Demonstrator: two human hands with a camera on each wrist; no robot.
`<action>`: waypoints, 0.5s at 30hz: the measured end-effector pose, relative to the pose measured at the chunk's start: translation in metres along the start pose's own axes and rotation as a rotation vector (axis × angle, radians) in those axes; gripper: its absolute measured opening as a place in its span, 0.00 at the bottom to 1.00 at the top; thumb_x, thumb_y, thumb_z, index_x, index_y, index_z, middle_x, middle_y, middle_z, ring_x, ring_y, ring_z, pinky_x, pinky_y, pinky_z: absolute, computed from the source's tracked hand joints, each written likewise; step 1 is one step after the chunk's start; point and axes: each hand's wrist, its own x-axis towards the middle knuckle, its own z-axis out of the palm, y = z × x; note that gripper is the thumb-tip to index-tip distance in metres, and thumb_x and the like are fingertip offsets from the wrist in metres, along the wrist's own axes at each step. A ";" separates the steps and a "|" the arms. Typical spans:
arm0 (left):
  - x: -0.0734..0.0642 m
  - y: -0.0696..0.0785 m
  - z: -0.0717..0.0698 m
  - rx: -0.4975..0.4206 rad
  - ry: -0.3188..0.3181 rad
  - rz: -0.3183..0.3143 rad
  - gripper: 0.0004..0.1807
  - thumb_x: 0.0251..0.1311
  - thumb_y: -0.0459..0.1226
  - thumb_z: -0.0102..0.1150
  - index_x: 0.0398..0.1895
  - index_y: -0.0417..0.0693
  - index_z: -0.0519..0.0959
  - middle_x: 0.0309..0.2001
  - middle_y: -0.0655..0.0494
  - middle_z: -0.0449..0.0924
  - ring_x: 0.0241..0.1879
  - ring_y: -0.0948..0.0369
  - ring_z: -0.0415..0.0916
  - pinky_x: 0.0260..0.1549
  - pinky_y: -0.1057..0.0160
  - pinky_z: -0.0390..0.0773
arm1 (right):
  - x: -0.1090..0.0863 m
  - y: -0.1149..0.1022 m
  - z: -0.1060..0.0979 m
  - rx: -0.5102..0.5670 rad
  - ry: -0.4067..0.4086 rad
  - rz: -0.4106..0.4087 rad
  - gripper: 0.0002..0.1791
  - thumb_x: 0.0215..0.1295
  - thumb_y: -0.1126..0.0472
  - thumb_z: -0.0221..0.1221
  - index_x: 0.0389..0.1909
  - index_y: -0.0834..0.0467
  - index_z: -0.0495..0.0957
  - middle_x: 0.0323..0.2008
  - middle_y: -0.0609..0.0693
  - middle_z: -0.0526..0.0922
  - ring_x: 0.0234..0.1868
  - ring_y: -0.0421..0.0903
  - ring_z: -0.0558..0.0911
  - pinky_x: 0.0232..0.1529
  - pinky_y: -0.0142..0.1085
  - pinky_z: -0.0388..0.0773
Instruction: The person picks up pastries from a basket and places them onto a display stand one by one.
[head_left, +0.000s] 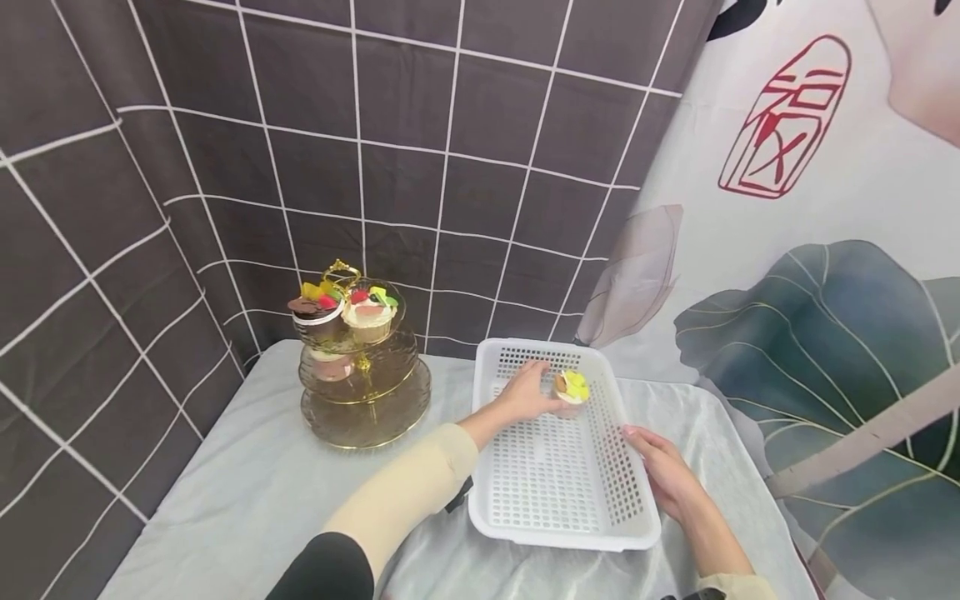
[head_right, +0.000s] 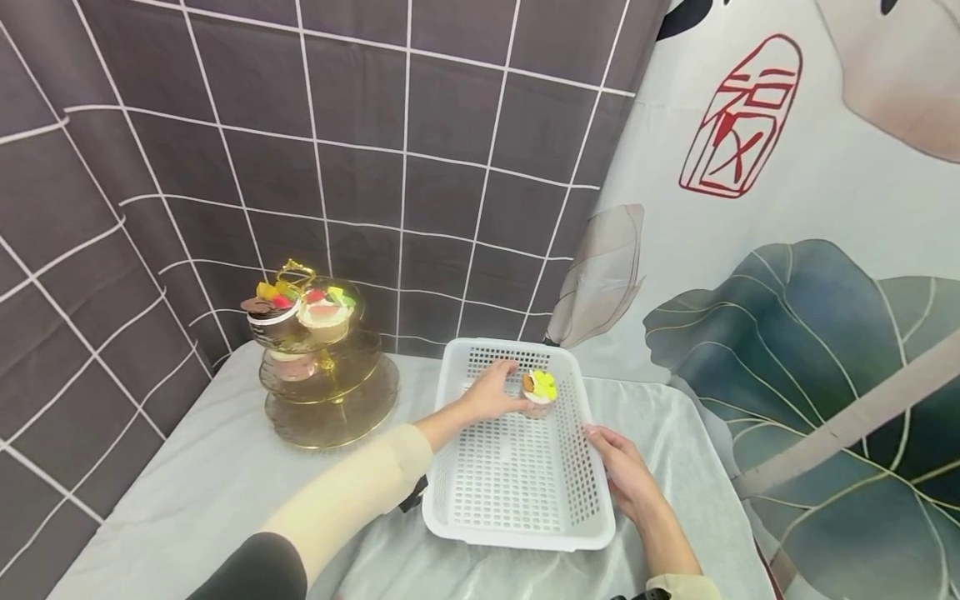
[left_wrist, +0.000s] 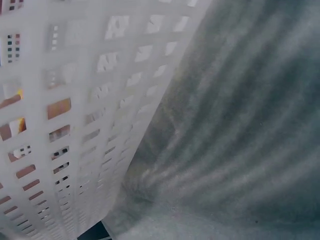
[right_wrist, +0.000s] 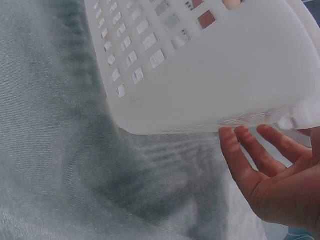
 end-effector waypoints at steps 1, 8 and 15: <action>0.000 0.000 0.001 0.004 -0.003 0.001 0.48 0.53 0.56 0.71 0.73 0.48 0.62 0.69 0.52 0.66 0.68 0.55 0.64 0.67 0.56 0.67 | 0.000 0.000 -0.001 -0.002 0.000 0.000 0.35 0.76 0.39 0.45 0.74 0.56 0.60 0.68 0.61 0.69 0.62 0.55 0.77 0.55 0.47 0.80; -0.003 0.005 0.002 0.023 -0.036 0.009 0.51 0.50 0.57 0.72 0.74 0.45 0.61 0.70 0.48 0.65 0.68 0.53 0.65 0.67 0.53 0.66 | -0.001 0.001 -0.001 -0.002 0.006 0.002 0.38 0.74 0.36 0.45 0.75 0.56 0.58 0.69 0.62 0.68 0.63 0.56 0.76 0.56 0.47 0.80; -0.003 0.003 0.002 0.045 -0.053 0.048 0.47 0.52 0.54 0.72 0.73 0.48 0.63 0.69 0.51 0.67 0.68 0.55 0.65 0.68 0.55 0.65 | -0.001 0.003 0.000 0.001 0.007 -0.016 0.38 0.73 0.35 0.46 0.75 0.55 0.58 0.68 0.62 0.69 0.62 0.56 0.77 0.55 0.48 0.80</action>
